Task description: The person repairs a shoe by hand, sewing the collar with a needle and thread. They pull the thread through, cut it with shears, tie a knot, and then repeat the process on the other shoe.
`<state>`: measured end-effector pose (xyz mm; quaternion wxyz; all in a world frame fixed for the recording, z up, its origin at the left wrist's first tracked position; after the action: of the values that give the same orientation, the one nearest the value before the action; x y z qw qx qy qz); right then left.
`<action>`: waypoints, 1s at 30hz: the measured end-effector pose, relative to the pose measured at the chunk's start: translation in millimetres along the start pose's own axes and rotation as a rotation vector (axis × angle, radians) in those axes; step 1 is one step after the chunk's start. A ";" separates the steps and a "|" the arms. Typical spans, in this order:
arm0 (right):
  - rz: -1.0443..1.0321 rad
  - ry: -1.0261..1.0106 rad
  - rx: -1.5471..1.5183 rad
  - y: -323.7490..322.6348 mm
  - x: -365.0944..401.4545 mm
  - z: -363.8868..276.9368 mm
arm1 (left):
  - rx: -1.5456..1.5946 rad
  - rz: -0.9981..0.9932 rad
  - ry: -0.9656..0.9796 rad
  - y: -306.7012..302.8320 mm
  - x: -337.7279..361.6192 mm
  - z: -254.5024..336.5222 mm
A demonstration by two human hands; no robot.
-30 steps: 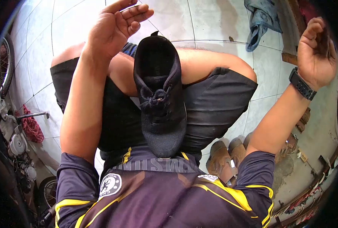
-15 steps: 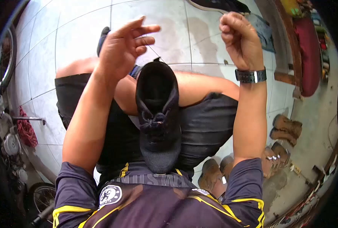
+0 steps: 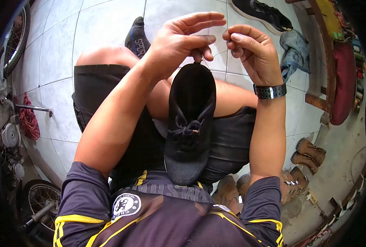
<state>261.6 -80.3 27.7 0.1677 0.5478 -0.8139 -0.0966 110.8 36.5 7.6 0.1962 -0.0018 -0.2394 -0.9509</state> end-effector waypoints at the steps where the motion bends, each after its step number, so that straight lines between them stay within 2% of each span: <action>1: -0.028 -0.019 -0.015 3.3 0.2 -0.7 | -0.005 -0.008 -0.025 2.8 1.2 -0.5; 8: -0.125 -0.106 -0.114 -0.9 0.3 -1.9 | -0.180 0.017 -0.020 4.2 -1.9 -4.7; 10: -0.109 -0.106 -0.138 -4.1 1.7 -1.0 | -0.185 0.022 -0.057 5.3 -2.4 -5.7; 11: 0.022 -0.064 -0.091 -10.0 2.8 2.9 | -0.188 0.023 -0.087 5.5 -3.4 -7.3; 15: -0.008 -0.086 -0.079 -18.9 7.9 -2.0 | -0.164 0.061 -0.100 -0.6 -5.8 -15.6; 17: 0.008 -0.018 0.263 -22.7 11.5 -5.2 | -0.174 0.048 -0.107 -1.4 -5.6 -14.6; 18: 0.014 -0.019 0.263 -21.2 13.3 -4.4 | -0.186 0.039 -0.112 -2.7 -5.5 -14.3; 20: 0.095 -0.161 0.798 -13.4 15.0 -7.9 | -0.157 0.059 -0.128 -10.0 -7.6 -22.2; 21: 0.110 -0.123 1.067 -6.0 20.2 -15.0 | -0.189 0.078 -0.142 -10.7 -7.2 -21.6; 22: 0.111 -0.121 1.065 -6.4 18.8 -13.2 | -0.221 0.099 -0.156 -11.3 -7.0 -21.0; 23: 0.067 -0.406 1.174 1.4 18.5 -20.3 | -0.221 0.099 -0.158 -11.0 -7.0 -20.8; 25: -0.039 -0.680 1.325 15.1 21.9 -24.0 | -0.238 0.135 -0.172 -11.2 -6.2 -21.4; 30: -0.082 -0.625 1.321 30.7 18.4 -14.1 | -0.211 0.100 -0.184 -12.3 -5.9 -19.4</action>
<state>234.2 -85.2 54.3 -0.4413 0.5117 -0.6911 0.2565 113.4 39.8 -15.8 0.2194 -0.1216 -0.1547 -0.9556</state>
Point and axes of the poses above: each hand's wrist, its own x-axis away from the middle knuckle, its own y-axis out of the palm, z = x × y, the point moved 5 cm from there along -x, towards the middle knuckle, and after that the axes turned 2 degrees about -y, right-handed, at the moved point
